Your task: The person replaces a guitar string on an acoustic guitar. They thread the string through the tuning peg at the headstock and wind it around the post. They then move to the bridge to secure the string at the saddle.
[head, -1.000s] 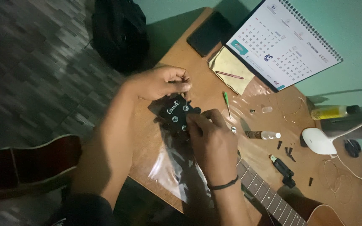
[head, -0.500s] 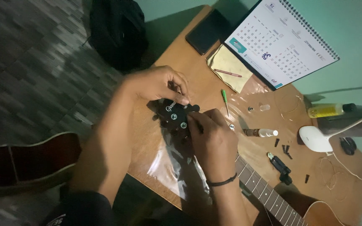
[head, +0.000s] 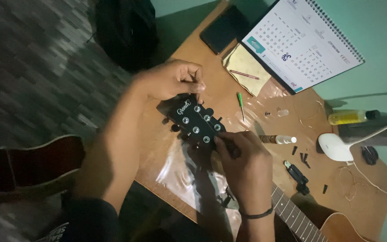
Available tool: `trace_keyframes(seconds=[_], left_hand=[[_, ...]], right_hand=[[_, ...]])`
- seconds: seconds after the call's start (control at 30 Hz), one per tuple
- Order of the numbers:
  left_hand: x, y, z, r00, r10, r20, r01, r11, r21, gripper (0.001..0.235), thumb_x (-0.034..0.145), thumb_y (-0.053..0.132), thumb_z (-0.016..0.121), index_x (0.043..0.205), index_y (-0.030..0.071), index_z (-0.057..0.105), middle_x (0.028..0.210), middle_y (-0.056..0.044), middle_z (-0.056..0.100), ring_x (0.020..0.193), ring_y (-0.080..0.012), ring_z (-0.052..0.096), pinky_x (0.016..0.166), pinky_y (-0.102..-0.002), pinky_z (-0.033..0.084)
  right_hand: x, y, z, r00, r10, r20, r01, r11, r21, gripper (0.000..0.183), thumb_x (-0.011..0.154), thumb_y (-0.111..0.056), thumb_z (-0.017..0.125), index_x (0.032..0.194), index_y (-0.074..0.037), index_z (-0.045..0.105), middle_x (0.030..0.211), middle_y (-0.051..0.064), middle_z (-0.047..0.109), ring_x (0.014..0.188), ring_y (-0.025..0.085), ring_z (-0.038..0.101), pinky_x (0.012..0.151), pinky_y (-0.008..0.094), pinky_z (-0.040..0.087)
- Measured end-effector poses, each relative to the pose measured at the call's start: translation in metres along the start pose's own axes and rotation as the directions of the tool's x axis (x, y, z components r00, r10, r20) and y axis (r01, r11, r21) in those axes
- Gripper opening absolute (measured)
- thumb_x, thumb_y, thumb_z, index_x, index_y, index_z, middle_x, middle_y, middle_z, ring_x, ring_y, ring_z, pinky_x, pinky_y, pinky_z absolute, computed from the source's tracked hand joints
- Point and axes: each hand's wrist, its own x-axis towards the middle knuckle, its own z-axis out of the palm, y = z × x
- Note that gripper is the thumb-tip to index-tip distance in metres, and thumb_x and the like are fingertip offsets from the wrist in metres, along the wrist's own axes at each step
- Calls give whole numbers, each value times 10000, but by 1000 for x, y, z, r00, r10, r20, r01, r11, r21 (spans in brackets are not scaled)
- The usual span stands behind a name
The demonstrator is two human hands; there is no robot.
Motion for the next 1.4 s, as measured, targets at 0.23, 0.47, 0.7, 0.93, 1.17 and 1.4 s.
trace_keyframes(seconds=[0.23,0.47,0.7,0.93,1.17,1.4], left_hand=[[-9,40,8,976,-201,-90,207,975,77,269,789,113,855,1010,95,703,1027,-43,803,981,-114,770,891,-225,589],[-8,29,5,983,-177,-45,181,978,100,318,782,81,852,1077,105,735,1081,-22,803,942,-72,735,890,-207,573],[-10,27,9,997,-26,-69,26,1000,6,258,832,-9,831,967,117,651,941,-16,738,893,-89,699,857,-211,566],[-6,14,7,995,-47,-93,47,999,-12,293,848,-37,797,933,116,563,908,-73,649,986,-240,817,866,-263,638],[-4,23,10,982,-114,-151,128,988,90,332,884,64,780,1041,170,507,944,-15,622,962,-154,687,939,-308,549],[-5,22,8,978,-191,-86,195,980,44,385,822,115,823,1178,85,678,1010,-35,764,961,-100,715,936,-225,552]], right_hand=[[-4,4,6,999,32,0,-32,999,11,110,904,-152,734,971,-97,802,880,43,726,710,181,685,629,318,534],[-5,7,12,998,-29,-62,26,999,-40,89,893,-157,764,967,-132,810,868,24,713,688,182,673,572,320,514],[-6,1,11,988,-55,-146,55,998,-4,65,882,-89,778,939,-91,810,871,37,731,692,159,682,593,283,541],[-9,8,20,985,-67,-157,58,997,-59,63,884,-138,784,941,-125,806,874,23,723,730,178,701,613,312,543],[-11,6,24,978,-108,-176,86,988,-125,40,889,-177,804,928,-185,810,835,-30,690,699,147,675,540,302,505],[-10,10,29,970,-113,-215,95,991,-92,60,895,-144,788,908,-200,802,815,-33,674,702,140,676,552,312,487]])
